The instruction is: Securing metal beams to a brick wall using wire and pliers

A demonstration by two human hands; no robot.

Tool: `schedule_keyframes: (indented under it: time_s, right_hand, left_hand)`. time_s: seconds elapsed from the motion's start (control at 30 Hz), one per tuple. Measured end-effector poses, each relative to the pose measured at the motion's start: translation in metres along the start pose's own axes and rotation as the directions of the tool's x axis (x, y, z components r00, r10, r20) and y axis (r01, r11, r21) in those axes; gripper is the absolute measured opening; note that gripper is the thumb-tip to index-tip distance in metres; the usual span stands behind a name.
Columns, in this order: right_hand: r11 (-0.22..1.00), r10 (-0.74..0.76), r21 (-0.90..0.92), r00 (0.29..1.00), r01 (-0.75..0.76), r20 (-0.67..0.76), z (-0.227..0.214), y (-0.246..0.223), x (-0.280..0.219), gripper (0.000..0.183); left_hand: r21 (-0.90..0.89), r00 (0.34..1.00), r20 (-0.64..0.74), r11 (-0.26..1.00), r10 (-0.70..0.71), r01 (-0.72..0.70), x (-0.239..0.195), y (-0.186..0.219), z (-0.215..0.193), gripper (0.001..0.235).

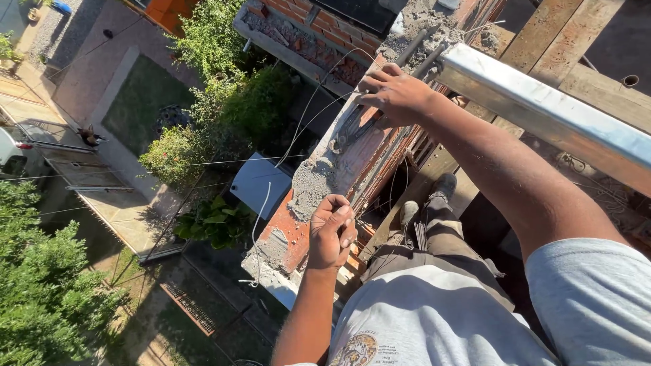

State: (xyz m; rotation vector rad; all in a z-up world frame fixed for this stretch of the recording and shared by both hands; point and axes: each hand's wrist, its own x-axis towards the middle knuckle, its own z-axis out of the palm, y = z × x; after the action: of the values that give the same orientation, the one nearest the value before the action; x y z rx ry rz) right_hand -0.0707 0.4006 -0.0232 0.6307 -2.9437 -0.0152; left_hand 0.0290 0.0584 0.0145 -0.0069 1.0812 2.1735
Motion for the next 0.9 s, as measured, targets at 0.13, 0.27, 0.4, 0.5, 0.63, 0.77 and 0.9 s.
schedule_keyframes:
  time_s: [0.13, 0.27, 0.4, 0.5, 0.63, 0.77, 0.9]
  right_hand:
    - [0.998, 0.056, 0.029, 0.997, -0.055, -0.057, -0.008, -0.008, -0.012, 0.085]
    - [0.975, 0.184, 0.125, 0.983, -0.182, -0.009, -0.031, -0.031, -0.036, 0.097]
    - [0.766, 0.326, 0.587, 0.945, -0.261, -0.006, -0.043, -0.107, -0.067, 0.066]
    - [0.36, 0.203, 0.885, 0.951, -0.295, 0.235, -0.072, -0.186, -0.088, 0.065]
    - [-0.114, 0.318, 0.993, 0.948, 0.024, 0.013, -0.056, -0.271, -0.111, 0.042]
    - [0.043, 0.567, 0.999, 0.823, 0.014, -0.036, -0.074, -0.271, -0.129, 0.046]
    - [0.074, 0.665, 0.934, 0.681, 0.35, -0.308, -0.134, -0.251, -0.126, 0.059]
  left_hand:
    - [-0.01, 0.999, 0.045, 1.0, -0.022, 0.023, 0.005, 0.012, 0.012, 0.01]
    - [-0.047, 0.998, 0.059, 0.999, 0.01, -0.007, 0.011, 0.021, 0.02, 0.007]
    - [-0.146, 0.987, 0.089, 0.982, 0.131, -0.117, 0.018, 0.044, 0.029, 0.012]
    - [-0.221, 0.963, 0.117, 0.952, 0.241, -0.212, 0.02, 0.072, 0.035, 0.016]
    - [-0.283, 0.873, 0.111, 0.857, 0.475, -0.431, 0.027, 0.116, 0.042, 0.014]
    - [-0.24, 0.765, 0.088, 0.759, 0.638, -0.606, 0.037, 0.15, 0.056, 0.018]
    - [-0.332, 0.851, -0.013, 0.8, 0.525, -0.499, 0.096, 0.124, 0.036, 0.022]
